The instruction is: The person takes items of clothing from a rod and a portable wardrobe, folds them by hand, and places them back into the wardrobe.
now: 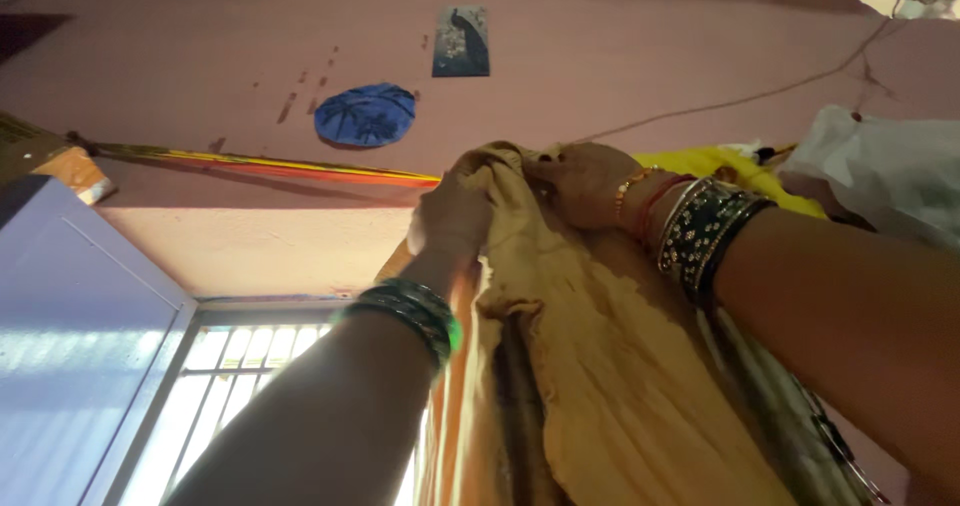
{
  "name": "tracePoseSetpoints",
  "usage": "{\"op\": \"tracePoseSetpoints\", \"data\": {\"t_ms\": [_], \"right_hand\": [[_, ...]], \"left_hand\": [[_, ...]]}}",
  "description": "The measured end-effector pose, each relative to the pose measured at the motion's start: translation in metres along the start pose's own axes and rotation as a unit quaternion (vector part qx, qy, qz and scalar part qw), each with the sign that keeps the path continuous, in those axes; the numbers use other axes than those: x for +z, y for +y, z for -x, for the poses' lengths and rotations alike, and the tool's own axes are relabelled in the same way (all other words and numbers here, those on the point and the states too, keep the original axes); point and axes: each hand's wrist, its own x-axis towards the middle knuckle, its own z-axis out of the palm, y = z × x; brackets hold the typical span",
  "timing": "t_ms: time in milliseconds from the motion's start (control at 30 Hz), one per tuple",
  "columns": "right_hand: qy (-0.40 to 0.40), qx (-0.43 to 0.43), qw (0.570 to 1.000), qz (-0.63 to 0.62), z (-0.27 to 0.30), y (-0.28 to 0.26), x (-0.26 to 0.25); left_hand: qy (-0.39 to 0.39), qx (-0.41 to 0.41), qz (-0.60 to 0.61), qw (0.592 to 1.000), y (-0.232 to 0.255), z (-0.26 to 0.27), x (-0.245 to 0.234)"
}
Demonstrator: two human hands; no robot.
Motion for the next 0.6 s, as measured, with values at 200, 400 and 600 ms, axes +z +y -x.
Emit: {"op": "tracePoseSetpoints", "data": {"t_ms": [200, 400, 600], "right_hand": [[0.115, 0.007, 0.993, 0.002, -0.008, 0.006, 0.016], [0.183, -0.058, 0.958, -0.213, -0.037, 0.011, 0.026], [0.107, -0.126, 0.978, -0.131, -0.066, 0.014, 0.057]], "left_hand": [[0.391, 0.278, -0.177, 0.86, -0.002, -0.008, 0.038], [0.008, 0.104, 0.069, 0.992, -0.003, -0.005, 0.013], [0.006, 0.111, 0.021, 0.994, -0.007, -0.011, 0.013]]}}
